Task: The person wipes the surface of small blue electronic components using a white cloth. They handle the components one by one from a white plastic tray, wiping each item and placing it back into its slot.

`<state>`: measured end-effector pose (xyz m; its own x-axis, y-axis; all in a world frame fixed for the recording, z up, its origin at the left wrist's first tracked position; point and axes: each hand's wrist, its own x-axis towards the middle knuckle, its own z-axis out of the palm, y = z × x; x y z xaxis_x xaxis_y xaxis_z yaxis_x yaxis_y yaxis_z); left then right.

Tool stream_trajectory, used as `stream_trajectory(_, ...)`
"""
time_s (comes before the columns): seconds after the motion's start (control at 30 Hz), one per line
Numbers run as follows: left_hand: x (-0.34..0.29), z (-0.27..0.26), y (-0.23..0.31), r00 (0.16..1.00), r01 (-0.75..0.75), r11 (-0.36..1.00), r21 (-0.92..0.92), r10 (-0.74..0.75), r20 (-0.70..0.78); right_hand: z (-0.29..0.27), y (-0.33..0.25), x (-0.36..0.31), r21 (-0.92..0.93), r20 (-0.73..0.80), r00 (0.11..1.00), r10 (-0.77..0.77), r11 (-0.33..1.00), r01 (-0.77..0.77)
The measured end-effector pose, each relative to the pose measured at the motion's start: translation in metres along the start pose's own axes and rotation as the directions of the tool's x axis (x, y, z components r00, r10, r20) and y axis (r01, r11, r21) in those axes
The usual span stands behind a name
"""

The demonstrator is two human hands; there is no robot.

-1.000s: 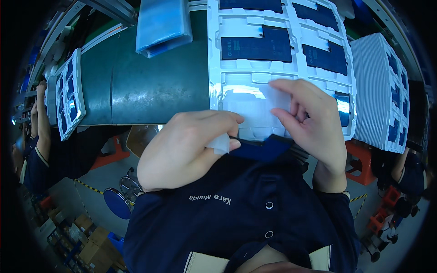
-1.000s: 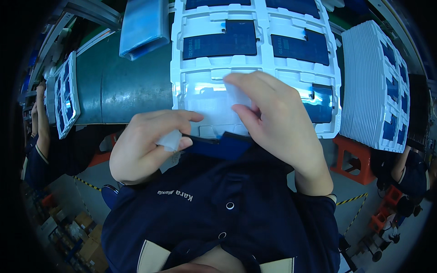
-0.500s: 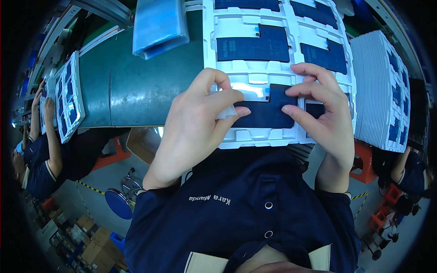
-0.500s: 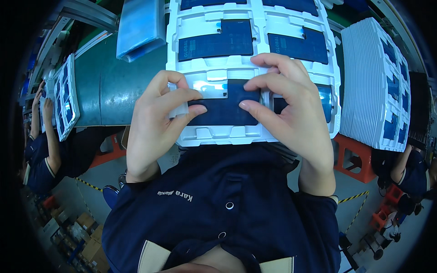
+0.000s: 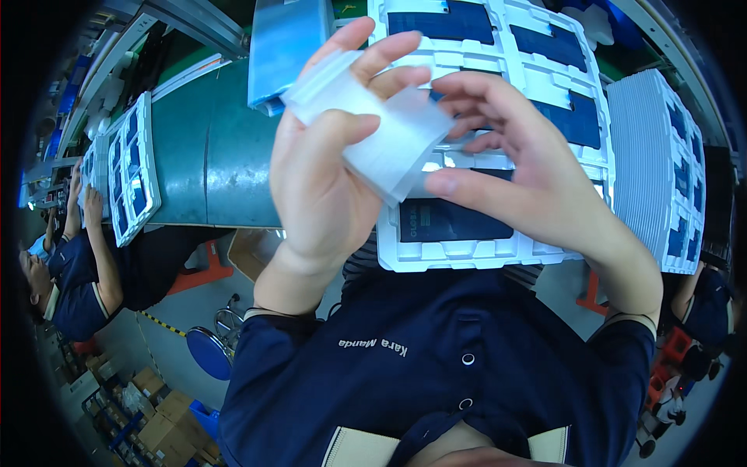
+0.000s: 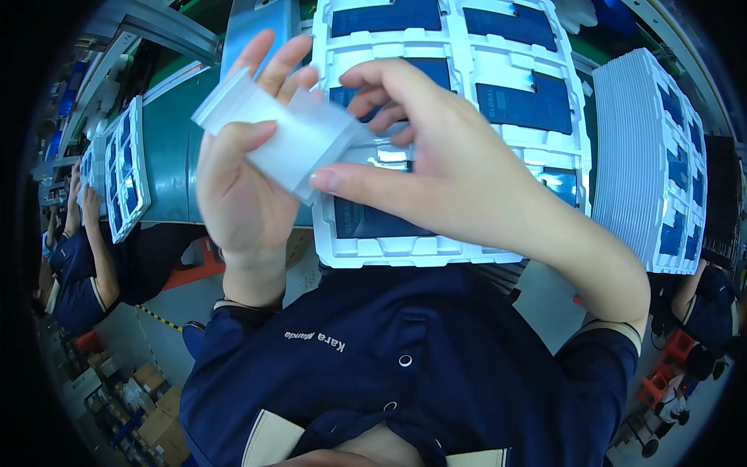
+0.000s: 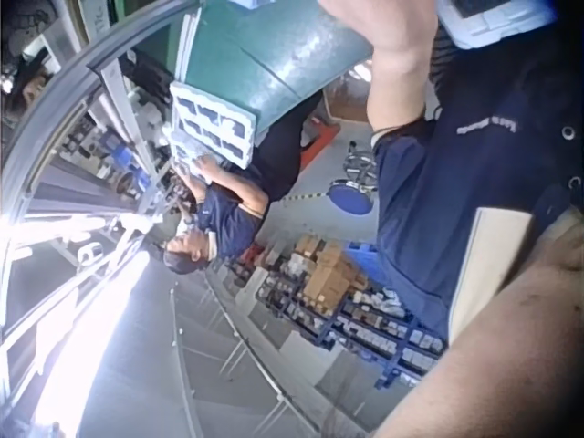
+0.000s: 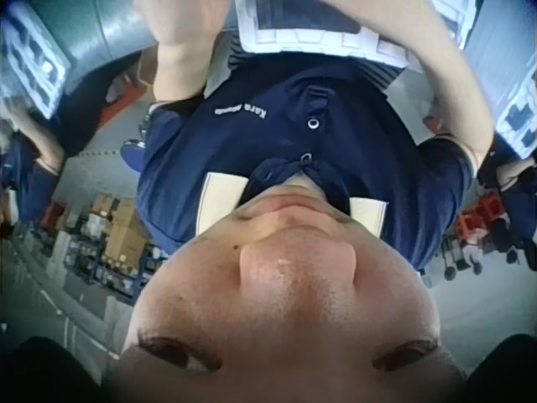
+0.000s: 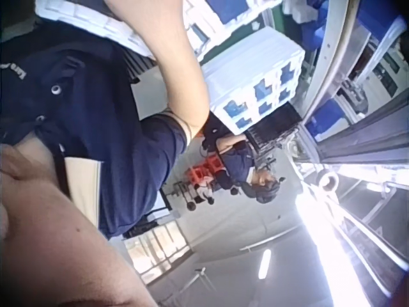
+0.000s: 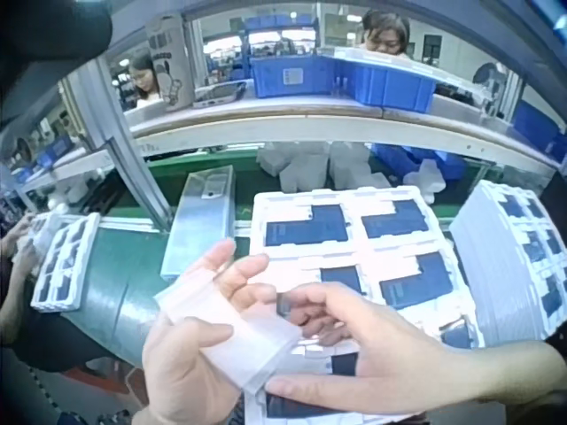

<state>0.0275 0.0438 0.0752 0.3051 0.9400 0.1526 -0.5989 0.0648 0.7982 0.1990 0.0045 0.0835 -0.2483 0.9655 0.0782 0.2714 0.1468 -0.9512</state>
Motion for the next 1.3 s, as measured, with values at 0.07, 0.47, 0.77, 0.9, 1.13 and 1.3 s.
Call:
stream_trajectory(0.07,0.004,0.005,-0.004,1.000,-0.007,1.000,0.026,0.007,0.009,0.004,0.008,0.013,0.209,0.021,0.995,0.096,0.973,-0.098)
stream_trajectory(0.47,0.025,-0.021,-0.014,0.997,0.005,0.997,-0.083,-0.011,-0.076,-0.030,0.031,0.031,0.171,-0.285,0.959,0.003,0.984,0.048)
stream_trajectory(0.77,0.035,-0.034,-0.007,0.940,-0.334,0.066,0.940,-0.054,0.337,-0.070,0.058,0.033,0.179,-0.382,0.923,0.036,0.983,0.036)
stream_trajectory(0.9,0.046,-0.028,-0.004,0.939,-0.307,0.074,0.949,-0.141,0.315,-0.073,0.068,0.035,0.099,-0.379,0.925,-0.025,0.993,0.068)
stream_trajectory(1.13,0.051,-0.033,0.012,0.860,-0.407,0.296,0.864,-0.195,0.471,-0.072,0.067,0.041,0.171,-0.372,0.928,-0.003,0.983,0.072)
stream_trajectory(1.3,0.039,-0.042,0.035,0.799,-0.374,0.463,0.804,-0.279,0.533,-0.051,0.049,0.035,-0.090,-0.209,0.972,0.105,0.988,-0.127)
